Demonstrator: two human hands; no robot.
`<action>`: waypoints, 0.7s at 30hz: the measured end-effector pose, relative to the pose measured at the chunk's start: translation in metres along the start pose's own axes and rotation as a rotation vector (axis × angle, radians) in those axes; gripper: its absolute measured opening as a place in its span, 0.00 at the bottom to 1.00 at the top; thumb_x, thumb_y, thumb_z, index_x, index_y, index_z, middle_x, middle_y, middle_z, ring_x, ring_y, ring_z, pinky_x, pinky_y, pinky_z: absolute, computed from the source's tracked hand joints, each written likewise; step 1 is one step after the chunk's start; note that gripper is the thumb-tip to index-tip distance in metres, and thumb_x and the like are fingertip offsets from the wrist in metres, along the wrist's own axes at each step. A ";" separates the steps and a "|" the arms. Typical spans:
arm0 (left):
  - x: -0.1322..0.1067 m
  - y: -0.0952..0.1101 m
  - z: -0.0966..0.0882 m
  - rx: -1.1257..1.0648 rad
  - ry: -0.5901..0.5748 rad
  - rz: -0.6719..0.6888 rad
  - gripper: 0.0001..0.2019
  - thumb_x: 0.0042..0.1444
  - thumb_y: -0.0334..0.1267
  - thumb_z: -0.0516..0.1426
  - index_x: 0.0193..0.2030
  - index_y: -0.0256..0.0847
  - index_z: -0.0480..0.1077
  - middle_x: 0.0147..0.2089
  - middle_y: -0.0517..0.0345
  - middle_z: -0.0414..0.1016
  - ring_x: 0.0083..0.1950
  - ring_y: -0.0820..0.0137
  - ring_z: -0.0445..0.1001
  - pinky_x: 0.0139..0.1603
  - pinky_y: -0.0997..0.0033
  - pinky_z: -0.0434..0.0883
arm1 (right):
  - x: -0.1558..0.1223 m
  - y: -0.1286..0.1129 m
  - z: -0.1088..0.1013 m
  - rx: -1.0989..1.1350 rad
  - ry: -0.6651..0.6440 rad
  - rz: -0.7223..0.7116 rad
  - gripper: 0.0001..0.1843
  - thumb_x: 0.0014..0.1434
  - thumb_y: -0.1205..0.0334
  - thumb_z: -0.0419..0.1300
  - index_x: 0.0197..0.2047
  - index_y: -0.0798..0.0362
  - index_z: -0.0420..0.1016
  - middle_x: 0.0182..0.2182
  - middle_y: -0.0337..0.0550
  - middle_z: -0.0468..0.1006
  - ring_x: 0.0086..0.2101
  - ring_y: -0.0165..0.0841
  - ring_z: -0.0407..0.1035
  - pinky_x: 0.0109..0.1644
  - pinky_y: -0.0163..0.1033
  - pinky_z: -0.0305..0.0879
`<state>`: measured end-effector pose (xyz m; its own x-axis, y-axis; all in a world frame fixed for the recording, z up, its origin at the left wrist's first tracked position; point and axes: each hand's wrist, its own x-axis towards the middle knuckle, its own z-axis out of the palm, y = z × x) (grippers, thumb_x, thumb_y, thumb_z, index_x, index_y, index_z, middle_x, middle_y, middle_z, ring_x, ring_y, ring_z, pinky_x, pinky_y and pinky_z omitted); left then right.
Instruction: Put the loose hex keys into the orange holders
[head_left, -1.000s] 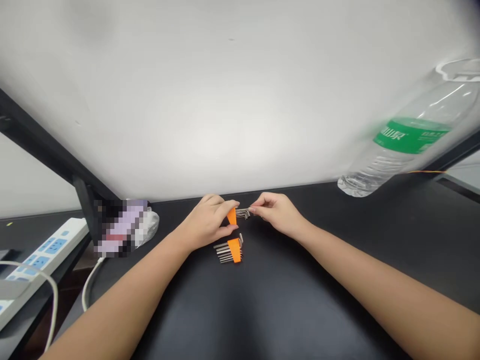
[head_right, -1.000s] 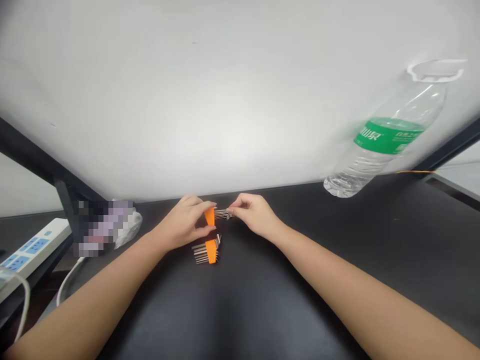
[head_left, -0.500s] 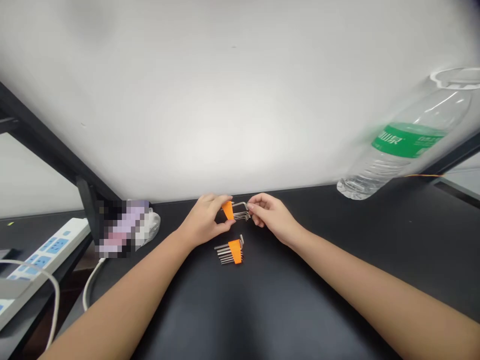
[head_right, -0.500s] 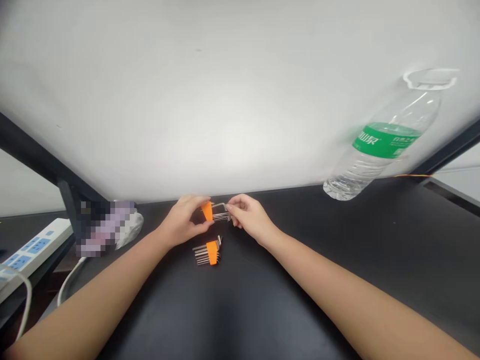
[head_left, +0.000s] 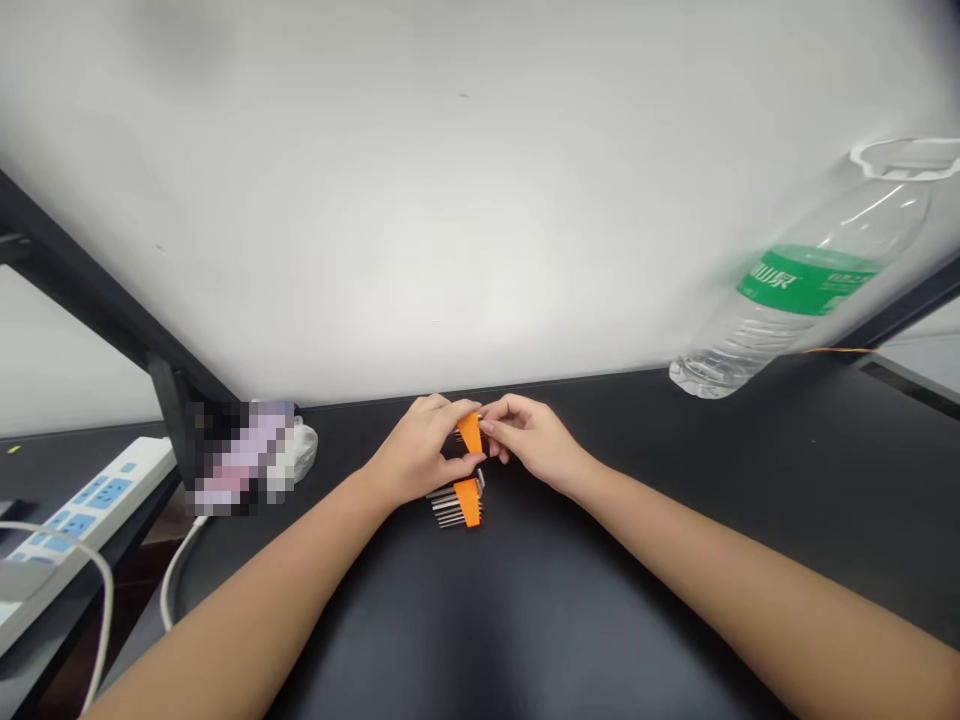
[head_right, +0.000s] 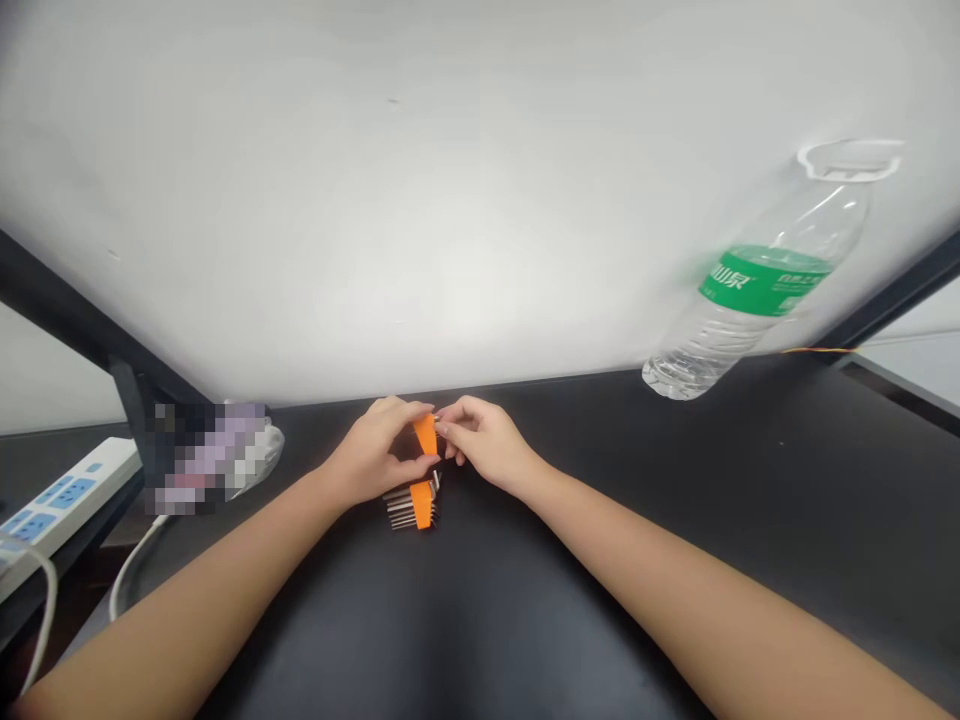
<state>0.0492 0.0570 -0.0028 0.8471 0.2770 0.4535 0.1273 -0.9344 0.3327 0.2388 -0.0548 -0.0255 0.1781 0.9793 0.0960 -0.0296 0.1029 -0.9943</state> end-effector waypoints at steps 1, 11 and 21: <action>-0.001 -0.001 0.001 -0.018 0.015 -0.025 0.28 0.57 0.42 0.66 0.63 0.45 0.65 0.51 0.53 0.77 0.50 0.62 0.74 0.55 0.59 0.72 | 0.000 0.001 0.000 -0.003 0.003 0.006 0.16 0.62 0.49 0.68 0.38 0.52 0.72 0.26 0.38 0.77 0.25 0.30 0.70 0.30 0.37 0.68; 0.000 -0.006 0.004 -0.160 -0.009 -0.196 0.29 0.53 0.47 0.69 0.61 0.46 0.72 0.50 0.55 0.79 0.48 0.63 0.77 0.52 0.60 0.75 | -0.001 -0.002 0.008 0.269 0.070 0.000 0.19 0.56 0.54 0.73 0.43 0.51 0.70 0.30 0.37 0.78 0.28 0.30 0.73 0.35 0.38 0.72; 0.005 0.001 0.000 -0.183 -0.029 -0.214 0.18 0.57 0.43 0.66 0.54 0.48 0.75 0.44 0.59 0.78 0.45 0.65 0.73 0.49 0.63 0.72 | 0.002 0.001 0.006 -0.037 0.090 -0.004 0.17 0.62 0.50 0.67 0.47 0.51 0.72 0.28 0.37 0.77 0.25 0.31 0.72 0.27 0.36 0.67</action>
<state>0.0537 0.0573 0.0002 0.8260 0.4542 0.3338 0.2117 -0.7988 0.5631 0.2333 -0.0516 -0.0257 0.2661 0.9591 0.0971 0.0071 0.0987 -0.9951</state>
